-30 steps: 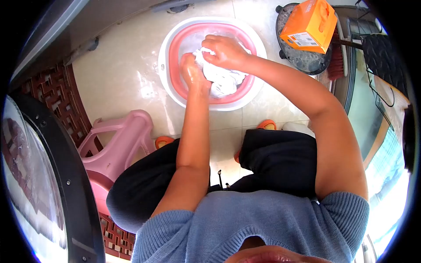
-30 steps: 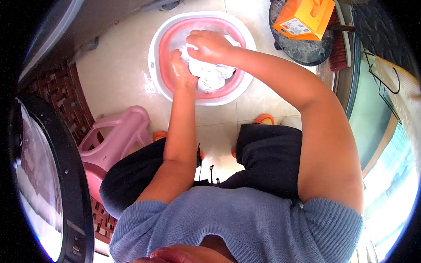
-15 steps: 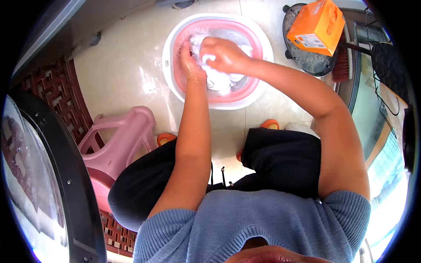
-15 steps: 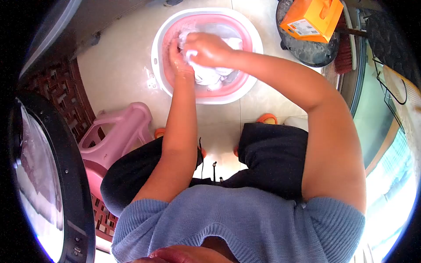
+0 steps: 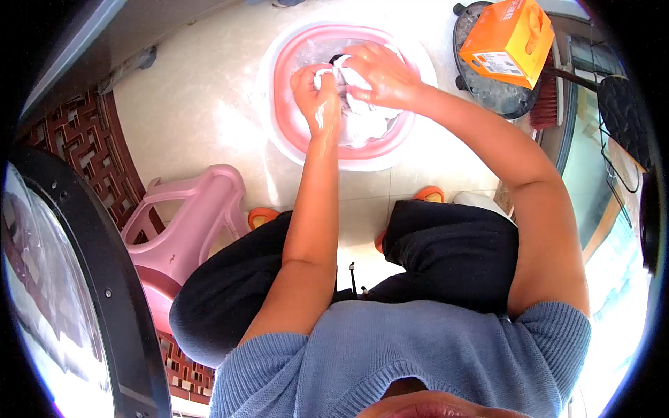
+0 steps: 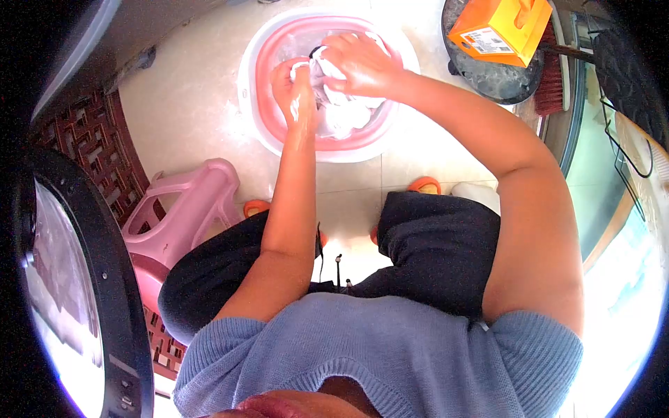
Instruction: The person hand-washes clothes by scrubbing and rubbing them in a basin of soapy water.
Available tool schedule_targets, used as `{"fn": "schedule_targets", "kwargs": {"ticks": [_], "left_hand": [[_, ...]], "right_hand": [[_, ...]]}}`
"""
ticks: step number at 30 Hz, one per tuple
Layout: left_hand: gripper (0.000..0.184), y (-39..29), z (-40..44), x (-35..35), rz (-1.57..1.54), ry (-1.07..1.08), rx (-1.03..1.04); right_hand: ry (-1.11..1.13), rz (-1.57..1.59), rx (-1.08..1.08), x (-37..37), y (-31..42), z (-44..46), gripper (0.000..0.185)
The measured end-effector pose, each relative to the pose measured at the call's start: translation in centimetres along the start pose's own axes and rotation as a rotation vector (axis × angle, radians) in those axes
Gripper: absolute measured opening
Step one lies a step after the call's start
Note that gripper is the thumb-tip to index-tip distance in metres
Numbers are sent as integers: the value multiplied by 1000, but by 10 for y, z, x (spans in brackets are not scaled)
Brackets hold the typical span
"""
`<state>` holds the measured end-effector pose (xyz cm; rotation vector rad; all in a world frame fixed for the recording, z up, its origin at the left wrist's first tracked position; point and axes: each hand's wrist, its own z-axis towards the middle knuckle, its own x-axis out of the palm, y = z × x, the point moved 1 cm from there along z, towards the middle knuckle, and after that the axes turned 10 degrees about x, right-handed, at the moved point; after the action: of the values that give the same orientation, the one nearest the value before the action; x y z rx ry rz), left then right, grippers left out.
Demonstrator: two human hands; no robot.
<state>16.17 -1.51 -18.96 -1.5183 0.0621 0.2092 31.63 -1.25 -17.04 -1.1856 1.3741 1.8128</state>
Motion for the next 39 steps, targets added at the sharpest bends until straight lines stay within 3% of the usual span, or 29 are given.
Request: {"fn": "schedule_targets", "kwargs": {"ticks": [1, 2, 4, 5, 6, 8, 9, 10, 11, 12, 13, 14, 16, 17, 19, 20, 22, 24, 25, 26, 27, 29, 31, 32, 34, 35, 36, 38, 39], "left_hand": [[24, 11, -2, 0, 237, 27, 117], [24, 13, -5, 2, 236, 31, 113], [33, 18, -9, 7, 695, 145, 68], [41, 22, -3, 8, 662, 273, 7], [41, 21, 2, 5, 660, 275, 7], [42, 19, 15, -1, 297, 317, -299], [42, 17, 21, -3, 181, 322, -401], [27, 15, 28, -6, 63, 286, -341], [17, 9, 32, -9, -52, 251, -289], [21, 3, 31, -11, -166, 219, -243], [23, -17, 19, -7, -106, 116, -97], [17, -11, 2, -4, 146, 105, 107], [19, -27, -29, 11, 410, 135, 386], [19, -27, -41, 16, 409, 130, 385], [29, -20, -53, 21, 928, 191, 360], [29, -14, -49, 23, 929, 194, 355], [32, 4, -35, 22, 680, 217, 273], [31, 5, -12, 18, 615, 554, -277], [30, -4, 4, 16, 506, 753, -613], [33, 17, -3, 20, 557, 664, -610], [33, 91, -22, 34, 664, 514, -275], [34, 137, -31, 40, 752, 352, 63], [43, 91, 3, 19, 737, 310, 144], [43, 61, 17, 12, 735, 307, 155], [50, 18, 36, 2, 50, 385, -283], [63, 13, 40, -5, 90, 376, -6], [63, 8, 30, -8, 92, 385, -7], [64, -14, 10, -14, 201, 508, 338], [75, -15, 2, -14, 399, 691, 342]], "right_hand": [[41, -64, 9, 4, 4, -7, 37], [44, -63, 13, 7, 4, -8, 37], [281, -172, 141, 18, 3, -2, 38], [473, -173, 263, 14, 5, 14, 34], [473, -175, 266, 21, 1, 19, 34], [451, 119, 547, 38, -11, 28, 33], [20, 382, 464, 44, -10, 28, 32], [18, 383, 459, 46, -20, 26, 32], [197, 665, 538, 27, -15, 28, 29], [382, 948, 619, 12, -7, 24, 26], [433, 949, 713, 4, -1, 17, 21], [439, 952, 726, -1, 5, 5, 21], [335, 99, 174, -10, 11, -8, 24], [92, 86, 81, 3, 10, -23, 33], [49, -58, 90, 16, 9, -24, 36], [6, -193, 111, 19, 10, -25, 38], [109, -164, 163, 16, 15, -3, 40], [735, -33, 618, 17, 12, 24, 44], [735, -35, 617, 30, 0, 26, 44], [790, -8, 591, 52, -16, 25, 43], [847, 22, 569, 63, -25, 24, 42], [711, 80, 595, 36, -14, 29, 41], [476, 117, 569, 35, -20, 29, 36], [465, 113, 568, 35, -27, 31, 36], [352, 190, 406, 30, -35, 31, 33], [406, 220, 488, 8, -21, 34, 34], [403, 224, 495, 9, -20, 28, 34], [114, 388, 492, 6, -23, 28, 30], [111, 353, 508, 1, -26, 30, 32]]}}
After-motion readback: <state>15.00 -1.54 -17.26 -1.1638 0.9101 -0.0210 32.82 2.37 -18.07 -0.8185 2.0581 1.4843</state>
